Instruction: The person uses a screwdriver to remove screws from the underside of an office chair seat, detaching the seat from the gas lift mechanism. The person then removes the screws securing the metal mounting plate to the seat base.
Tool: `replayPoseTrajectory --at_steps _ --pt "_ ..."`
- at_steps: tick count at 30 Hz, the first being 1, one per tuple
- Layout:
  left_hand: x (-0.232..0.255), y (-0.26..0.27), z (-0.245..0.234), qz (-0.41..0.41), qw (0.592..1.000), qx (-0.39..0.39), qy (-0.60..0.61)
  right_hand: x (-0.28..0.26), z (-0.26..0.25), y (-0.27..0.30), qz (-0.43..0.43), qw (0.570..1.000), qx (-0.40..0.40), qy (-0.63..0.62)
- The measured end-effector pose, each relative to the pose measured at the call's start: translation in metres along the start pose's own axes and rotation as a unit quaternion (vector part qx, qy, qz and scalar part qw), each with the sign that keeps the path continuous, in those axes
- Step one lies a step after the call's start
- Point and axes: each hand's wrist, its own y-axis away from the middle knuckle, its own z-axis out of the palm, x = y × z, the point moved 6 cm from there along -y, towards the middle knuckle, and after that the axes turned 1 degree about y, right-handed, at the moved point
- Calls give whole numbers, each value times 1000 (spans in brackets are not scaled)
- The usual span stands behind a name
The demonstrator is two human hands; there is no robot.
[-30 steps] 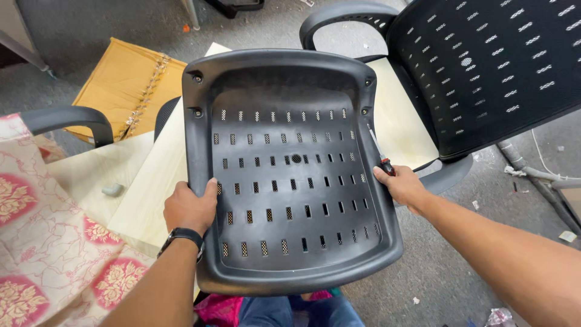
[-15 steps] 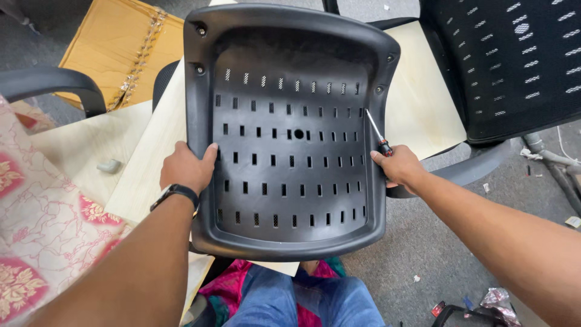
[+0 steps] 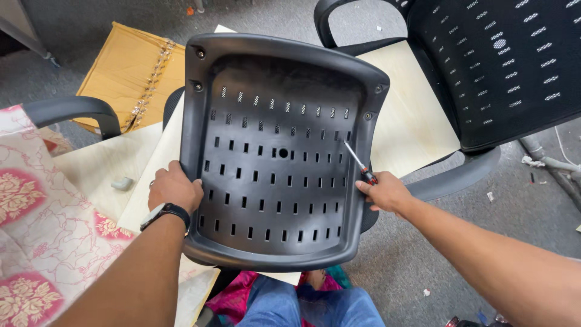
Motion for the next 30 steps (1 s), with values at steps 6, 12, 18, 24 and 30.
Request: replayPoseTrajectory --at_steps 6,12,18,24,30 --pt "-7 27 -7 -25 996 -77 -26 0 -8 26 20 999 5 32" --pt "-5 62 -20 21 998 -54 -24 16 -3 89 33 999 -17 -32" --pt "9 64 -10 114 985 -129 -12 61 19 136 84 994 -14 -70" --pt "33 83 -3 189 969 -150 -52 98 46 188 123 979 22 -160" --pt "51 121 0 238 951 -181 -84 145 89 241 172 967 30 -185"
